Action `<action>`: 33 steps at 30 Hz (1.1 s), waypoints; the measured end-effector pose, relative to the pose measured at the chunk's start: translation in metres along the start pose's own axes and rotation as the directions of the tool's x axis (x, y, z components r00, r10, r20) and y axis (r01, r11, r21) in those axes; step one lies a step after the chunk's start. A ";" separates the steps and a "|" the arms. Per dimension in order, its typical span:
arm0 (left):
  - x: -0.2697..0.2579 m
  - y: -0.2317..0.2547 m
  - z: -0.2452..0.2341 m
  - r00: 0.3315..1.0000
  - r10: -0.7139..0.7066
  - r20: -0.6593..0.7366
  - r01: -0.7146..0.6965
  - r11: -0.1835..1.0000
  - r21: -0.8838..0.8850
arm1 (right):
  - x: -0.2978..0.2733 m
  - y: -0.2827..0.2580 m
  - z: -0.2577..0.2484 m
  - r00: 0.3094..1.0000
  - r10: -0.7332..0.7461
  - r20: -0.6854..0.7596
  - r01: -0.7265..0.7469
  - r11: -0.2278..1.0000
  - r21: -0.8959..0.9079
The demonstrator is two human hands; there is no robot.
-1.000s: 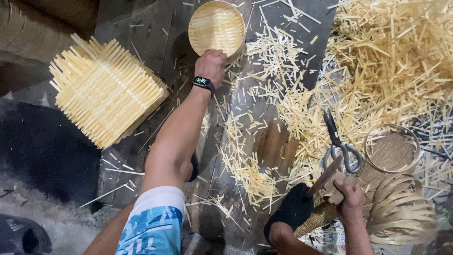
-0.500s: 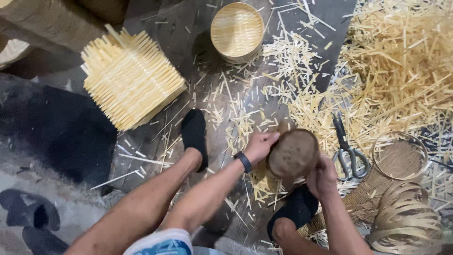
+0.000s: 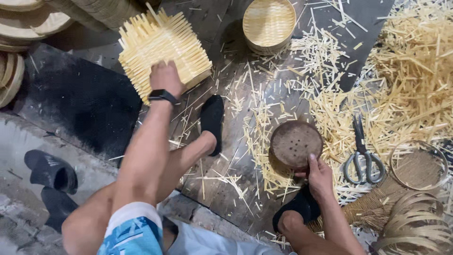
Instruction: The person weaves thin bamboo strips into a circular base, then uses shears to trim the excess material around the edge. The finished piece is placed on a stack of similar items.
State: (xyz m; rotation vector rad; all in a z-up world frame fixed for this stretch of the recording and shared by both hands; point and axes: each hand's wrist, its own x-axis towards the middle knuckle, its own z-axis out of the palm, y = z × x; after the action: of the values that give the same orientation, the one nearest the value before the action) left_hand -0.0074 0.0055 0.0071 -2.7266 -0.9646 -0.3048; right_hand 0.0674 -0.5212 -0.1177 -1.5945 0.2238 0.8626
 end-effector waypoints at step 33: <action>-0.167 0.213 -0.087 0.948 0.318 -0.027 -0.120 0.276 -0.954 | -0.015 -0.078 0.012 0.950 -0.153 0.274 -0.029 0.825 0.564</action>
State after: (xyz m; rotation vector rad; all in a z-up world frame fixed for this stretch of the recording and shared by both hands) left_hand -0.0092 -0.2788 0.0126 -4.0067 -0.3824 -0.8418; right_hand 0.0985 -0.4970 -0.0482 -0.8915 0.1789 0.8796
